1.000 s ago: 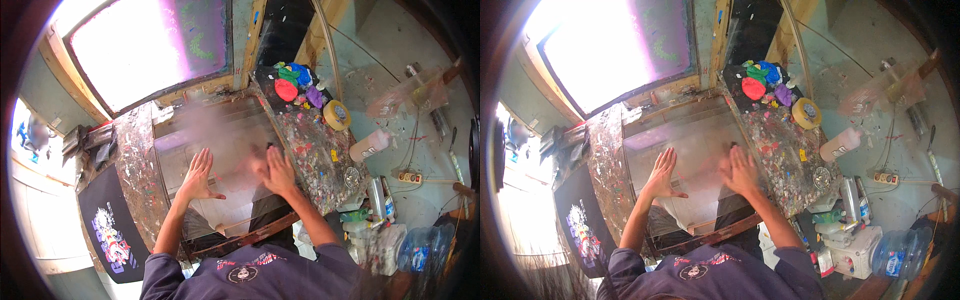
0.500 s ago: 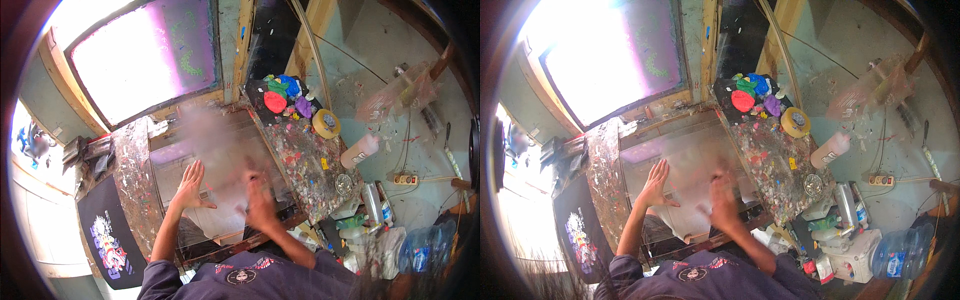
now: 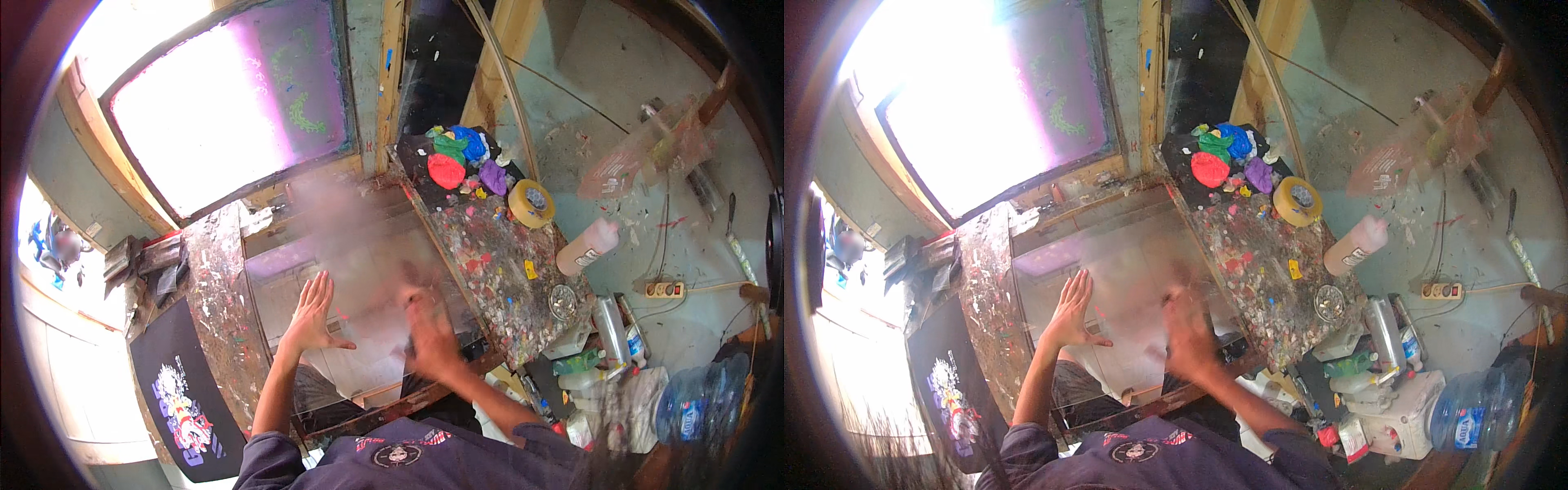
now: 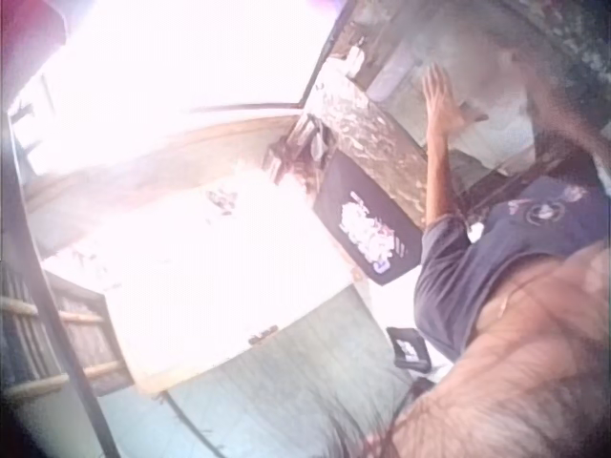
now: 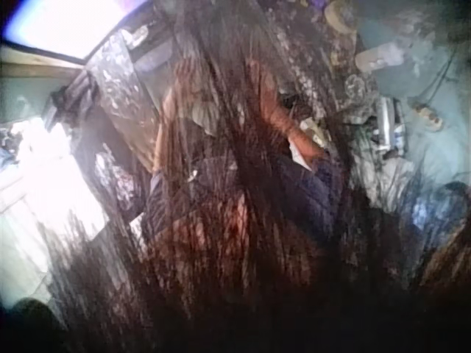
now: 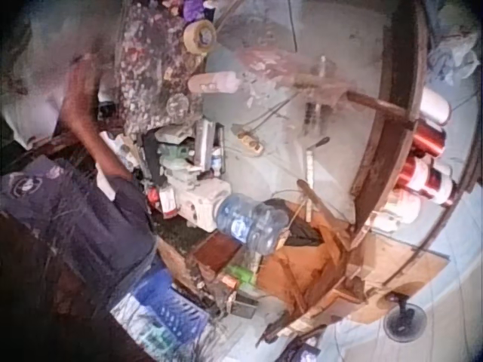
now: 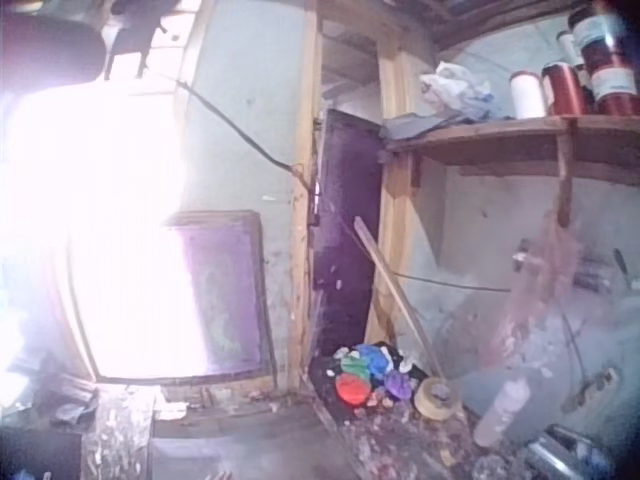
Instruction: The person aligns a screen printing frame over a black t-shirt, then uses a squeegee to pull purple ink across the mesh to transfer a design onto the fabric. The person lifts the screen to reveal the printed shirt and repeats the process on another shirt.
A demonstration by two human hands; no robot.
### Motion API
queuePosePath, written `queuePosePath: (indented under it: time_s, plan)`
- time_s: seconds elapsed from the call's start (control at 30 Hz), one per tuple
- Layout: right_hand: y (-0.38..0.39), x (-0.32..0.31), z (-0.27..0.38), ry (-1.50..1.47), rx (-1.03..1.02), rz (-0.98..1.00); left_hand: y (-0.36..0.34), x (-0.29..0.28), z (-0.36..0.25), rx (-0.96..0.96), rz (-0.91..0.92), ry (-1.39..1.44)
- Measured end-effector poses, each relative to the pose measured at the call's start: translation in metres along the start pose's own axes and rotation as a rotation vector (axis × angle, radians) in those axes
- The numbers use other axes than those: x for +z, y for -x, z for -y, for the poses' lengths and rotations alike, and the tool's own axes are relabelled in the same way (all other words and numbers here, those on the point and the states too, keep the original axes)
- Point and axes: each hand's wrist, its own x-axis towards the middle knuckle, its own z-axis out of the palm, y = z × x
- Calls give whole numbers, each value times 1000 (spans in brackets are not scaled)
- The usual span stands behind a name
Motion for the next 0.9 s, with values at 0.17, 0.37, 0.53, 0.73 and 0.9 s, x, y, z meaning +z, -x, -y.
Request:
queuePosePath:
  time_s: [0.17,0.37,0.53,0.73,0.9]
  plan:
    - [-69,39,-87,74,220,29,-5,-2,-2,-3,14,-2]
    - [-110,73,-82,-81,62,34,-2,0,0,-13,22,15]
    - [-113,97,-37,-25,7,-56,-4,5,3,4,-12,-10]
    - [-121,67,-63,-113,89,-42,1,0,2,7,6,-23]
    - [-148,100,-31,-21,67,40,-6,0,-2,-10,45,-17]
